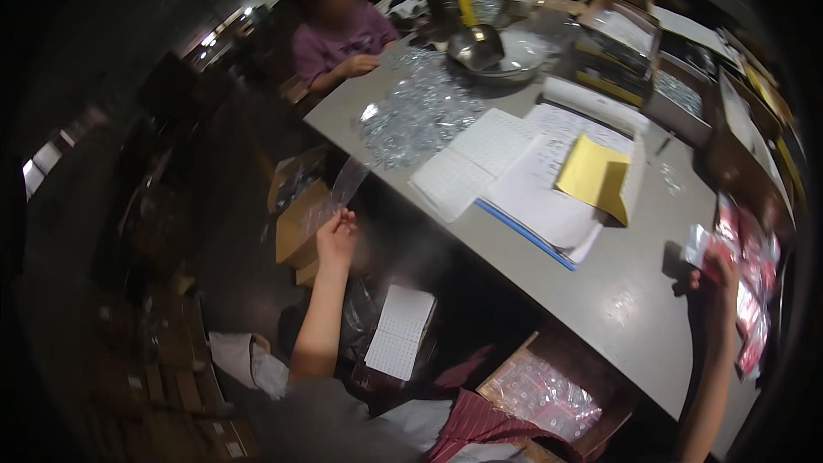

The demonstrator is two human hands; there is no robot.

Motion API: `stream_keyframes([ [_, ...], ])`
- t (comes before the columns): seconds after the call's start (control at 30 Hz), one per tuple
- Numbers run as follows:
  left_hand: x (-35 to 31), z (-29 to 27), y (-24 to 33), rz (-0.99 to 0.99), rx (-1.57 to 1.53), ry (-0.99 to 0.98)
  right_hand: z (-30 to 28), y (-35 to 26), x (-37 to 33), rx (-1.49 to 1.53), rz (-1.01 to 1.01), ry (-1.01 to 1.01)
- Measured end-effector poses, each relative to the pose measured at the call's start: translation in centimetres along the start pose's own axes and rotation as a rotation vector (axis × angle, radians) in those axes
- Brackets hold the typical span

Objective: The person repeatedly peels small labels from a yellow pad and applies them to clear plastic bags containing pink items on a cluttered worktable. The person handles the bags one at a time, places the labeled bags aside, and continues the process throughout the clip.

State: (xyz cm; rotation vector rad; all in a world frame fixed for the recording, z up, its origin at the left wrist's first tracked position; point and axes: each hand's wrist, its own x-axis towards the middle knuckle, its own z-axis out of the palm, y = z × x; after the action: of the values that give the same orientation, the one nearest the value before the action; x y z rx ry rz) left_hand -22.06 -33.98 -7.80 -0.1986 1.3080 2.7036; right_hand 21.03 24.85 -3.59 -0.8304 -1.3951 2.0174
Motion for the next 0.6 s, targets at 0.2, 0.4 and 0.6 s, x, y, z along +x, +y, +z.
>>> stream_keyframes([
  [0.2, 6.4, -18.5, -1.4, 0.036, -0.189, 0.512, 0.7, 0.3, 0.3, -0.001, 0.023, -0.01],
  [0.4, 10.3, -18.7, 4.9, 0.072, -0.189, 0.451, 1.0, 0.5, -0.1, -0.062, -0.034, 0.159],
  [0.6, 6.7, -8.9, 3.5, 0.261, 0.529, 0.136, 5.0, -0.6, -1.9, -0.04, -0.022, 0.14],
])
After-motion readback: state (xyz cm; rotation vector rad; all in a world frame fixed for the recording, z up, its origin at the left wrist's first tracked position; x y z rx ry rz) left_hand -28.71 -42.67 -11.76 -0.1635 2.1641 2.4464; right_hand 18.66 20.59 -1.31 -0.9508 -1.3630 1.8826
